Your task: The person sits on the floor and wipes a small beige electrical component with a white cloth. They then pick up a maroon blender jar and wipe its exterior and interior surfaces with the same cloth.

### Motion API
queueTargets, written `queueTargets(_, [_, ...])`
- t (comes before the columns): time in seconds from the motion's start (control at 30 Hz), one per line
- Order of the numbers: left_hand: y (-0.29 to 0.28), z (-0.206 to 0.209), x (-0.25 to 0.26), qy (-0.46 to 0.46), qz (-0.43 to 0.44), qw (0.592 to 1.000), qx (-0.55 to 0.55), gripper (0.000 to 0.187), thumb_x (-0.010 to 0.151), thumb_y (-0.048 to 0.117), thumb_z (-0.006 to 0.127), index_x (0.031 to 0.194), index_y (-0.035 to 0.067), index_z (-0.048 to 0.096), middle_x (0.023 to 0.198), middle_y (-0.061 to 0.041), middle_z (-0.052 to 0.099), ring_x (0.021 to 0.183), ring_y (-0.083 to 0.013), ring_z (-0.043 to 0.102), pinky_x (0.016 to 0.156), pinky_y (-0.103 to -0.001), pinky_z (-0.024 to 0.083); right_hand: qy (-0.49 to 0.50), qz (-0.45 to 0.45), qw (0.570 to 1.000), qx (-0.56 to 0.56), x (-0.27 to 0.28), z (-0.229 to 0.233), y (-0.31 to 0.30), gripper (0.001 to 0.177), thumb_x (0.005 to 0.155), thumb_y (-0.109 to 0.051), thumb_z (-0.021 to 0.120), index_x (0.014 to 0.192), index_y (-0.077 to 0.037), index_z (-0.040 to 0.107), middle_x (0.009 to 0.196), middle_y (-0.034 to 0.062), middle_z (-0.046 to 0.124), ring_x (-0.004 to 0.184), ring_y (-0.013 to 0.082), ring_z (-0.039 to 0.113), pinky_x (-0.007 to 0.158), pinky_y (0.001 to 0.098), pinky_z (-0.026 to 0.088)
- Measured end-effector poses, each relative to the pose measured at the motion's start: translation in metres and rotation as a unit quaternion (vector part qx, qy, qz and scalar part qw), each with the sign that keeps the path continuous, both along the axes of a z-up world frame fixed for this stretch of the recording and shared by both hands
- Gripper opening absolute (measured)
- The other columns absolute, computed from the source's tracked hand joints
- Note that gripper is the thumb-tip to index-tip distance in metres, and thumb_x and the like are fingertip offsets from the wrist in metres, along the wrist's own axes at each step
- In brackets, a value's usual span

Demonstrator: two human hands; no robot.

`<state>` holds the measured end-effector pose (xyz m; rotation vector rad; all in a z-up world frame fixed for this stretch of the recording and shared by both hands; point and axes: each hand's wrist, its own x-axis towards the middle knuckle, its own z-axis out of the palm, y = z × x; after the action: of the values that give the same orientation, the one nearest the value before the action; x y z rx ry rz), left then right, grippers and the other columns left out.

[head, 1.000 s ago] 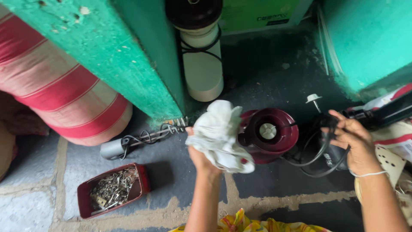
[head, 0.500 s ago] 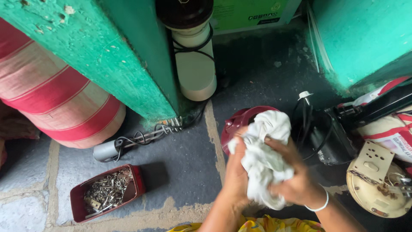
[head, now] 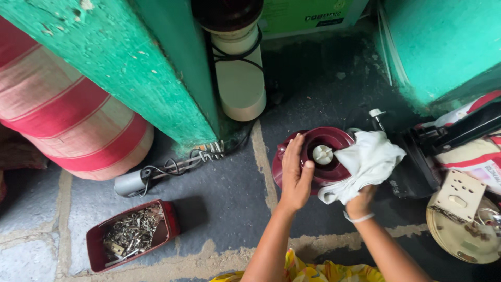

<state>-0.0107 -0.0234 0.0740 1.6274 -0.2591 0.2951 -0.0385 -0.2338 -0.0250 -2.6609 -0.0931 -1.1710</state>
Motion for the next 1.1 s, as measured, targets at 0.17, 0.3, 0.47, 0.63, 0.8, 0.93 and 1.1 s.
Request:
queueTargets(0.17, [0.009,-0.024,0.005,0.024,-0.024,0.999,-0.034,0.071,0.105,0.05,0.049,0.158,0.004,0.039,0.162,-0.02,0.044,0.154,-0.0363,0.039,0.127,-0.045,0.026,0.048,0.15,0.718,0.678,0.023,-0.029,0.005,0.056,0.108,-0.03,0.046,0.156,-0.003,0.034,0.156,0.0149,0.045,0.139,0.0254,0.049,0.116,0.0396,0.044])
queueTargets(0.3, [0.021,0.013,0.007,-0.015,-0.038,0.998,0.04,0.081,0.096,0.053,0.059,0.157,0.003,0.04,0.164,-0.023,0.038,0.154,-0.0387,0.036,0.125,-0.046,0.027,0.104,0.093,0.737,0.662,0.002,0.054,0.037,0.06,0.102,-0.025,0.042,0.158,-0.006,0.029,0.158,0.0145,0.041,0.143,0.0264,0.045,0.117,0.0402,0.04])
queueTargets(0.47, [0.008,0.073,0.017,-0.072,-0.029,0.953,0.292,0.067,0.094,0.055,0.062,0.148,0.017,0.055,0.166,-0.013,0.041,0.157,-0.0364,0.034,0.123,-0.061,0.025,0.076,0.139,0.726,0.67,0.009,0.112,0.076,0.062,0.101,-0.027,0.042,0.158,-0.006,0.028,0.158,0.0147,0.04,0.145,0.0277,0.043,0.118,0.0409,0.036])
queueTargets(0.63, [0.007,0.095,0.06,-0.052,-0.092,0.906,0.409,0.064,0.093,0.059,0.056,0.147,0.024,0.056,0.162,-0.012,0.04,0.151,-0.0386,0.029,0.11,-0.077,0.014,0.089,0.113,0.852,0.504,0.045,0.12,0.089,0.049,0.109,-0.027,0.041,0.15,-0.001,0.041,0.151,0.02,0.041,0.14,0.0319,0.046,0.117,0.0428,0.038])
queueTargets(0.8, [0.041,0.094,0.092,0.051,-0.089,0.934,0.342,0.06,0.093,0.062,0.054,0.144,0.032,0.059,0.159,-0.009,0.045,0.152,-0.0375,0.034,0.111,-0.069,0.027,0.019,0.177,0.916,0.359,0.067,0.106,0.103,0.042,0.106,-0.017,0.048,0.144,0.001,0.048,0.151,0.0205,0.046,0.138,0.037,0.049,0.12,0.0453,0.039])
queueTargets(0.93, [0.038,0.094,0.094,0.08,-0.107,0.934,0.331,0.065,0.08,0.064,0.064,0.137,0.031,0.065,0.157,-0.005,0.049,0.148,-0.0382,0.035,0.111,-0.067,0.027,-0.015,0.145,0.93,0.338,0.045,0.072,0.096,0.043,0.107,-0.015,0.046,0.146,0.003,0.043,0.154,0.024,0.042,0.138,0.0399,0.049,0.118,0.0474,0.04])
queueTargets(1.1, [0.03,0.095,0.085,0.063,-0.102,0.928,0.353,0.067,0.078,0.065,0.067,0.135,0.031,0.066,0.157,-0.003,0.05,0.149,-0.0355,0.036,0.113,-0.064,0.028,0.001,0.15,0.957,0.247,0.009,0.042,0.073,0.05,0.107,-0.021,0.053,0.148,0.002,0.035,0.155,0.0292,0.036,0.14,0.0447,0.044,0.12,0.0538,0.036])
